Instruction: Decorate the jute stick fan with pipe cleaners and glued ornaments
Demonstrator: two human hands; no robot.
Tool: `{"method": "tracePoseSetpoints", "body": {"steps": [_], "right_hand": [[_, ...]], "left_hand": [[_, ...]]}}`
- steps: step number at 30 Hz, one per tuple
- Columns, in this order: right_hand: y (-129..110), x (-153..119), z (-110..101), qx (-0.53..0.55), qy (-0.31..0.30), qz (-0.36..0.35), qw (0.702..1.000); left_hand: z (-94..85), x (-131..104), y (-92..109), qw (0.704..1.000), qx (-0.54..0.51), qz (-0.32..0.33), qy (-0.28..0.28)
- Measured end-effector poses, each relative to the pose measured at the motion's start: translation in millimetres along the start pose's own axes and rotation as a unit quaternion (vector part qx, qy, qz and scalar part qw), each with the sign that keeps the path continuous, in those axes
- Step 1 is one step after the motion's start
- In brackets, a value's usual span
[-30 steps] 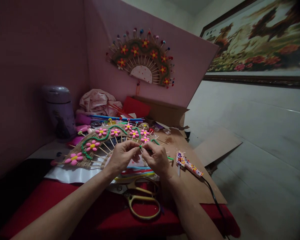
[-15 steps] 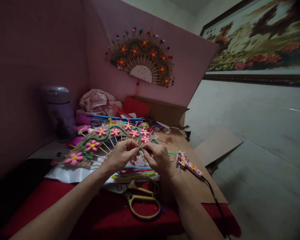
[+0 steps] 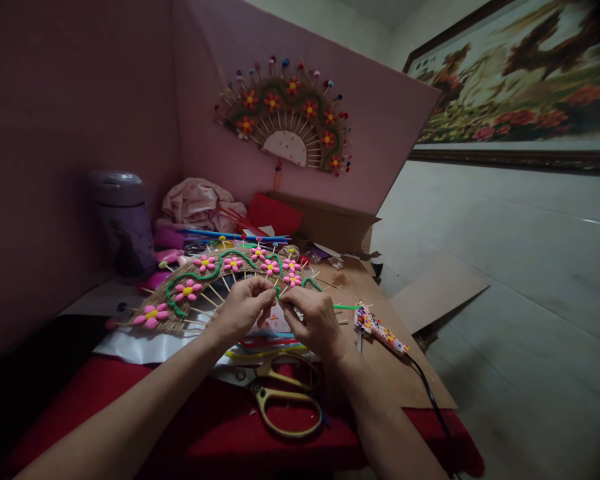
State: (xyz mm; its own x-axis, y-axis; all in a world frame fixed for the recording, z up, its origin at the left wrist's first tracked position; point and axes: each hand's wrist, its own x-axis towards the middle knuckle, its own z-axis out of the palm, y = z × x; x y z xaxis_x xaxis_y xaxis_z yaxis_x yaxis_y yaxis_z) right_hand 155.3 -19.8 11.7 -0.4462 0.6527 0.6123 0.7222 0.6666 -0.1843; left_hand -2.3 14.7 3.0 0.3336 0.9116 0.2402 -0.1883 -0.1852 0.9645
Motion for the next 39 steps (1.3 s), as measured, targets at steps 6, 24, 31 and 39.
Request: {"method": "tracePoseSetpoints", "body": {"steps": [6,24,31,39], "right_hand": [[7,-1,-1,0.027,0.012,-0.004,1.0],[-8,0,-1,0.142,0.056,0.086,0.985],[-2,1,-1,0.142,0.043,0.077,0.986],[4,1,-7,0.095,0.015,0.072,0.993]], "left_hand": [[-0.5,-3,7,0.982,0.18,0.034,-0.05],[12.0,-12,2,0.998,-0.049,0.012,0.029],[8.5,-11,-6,0.991,0.076,0.105,0.039],[2.8,-9,0,0.985,0.143,0.091,-0.003]]}}
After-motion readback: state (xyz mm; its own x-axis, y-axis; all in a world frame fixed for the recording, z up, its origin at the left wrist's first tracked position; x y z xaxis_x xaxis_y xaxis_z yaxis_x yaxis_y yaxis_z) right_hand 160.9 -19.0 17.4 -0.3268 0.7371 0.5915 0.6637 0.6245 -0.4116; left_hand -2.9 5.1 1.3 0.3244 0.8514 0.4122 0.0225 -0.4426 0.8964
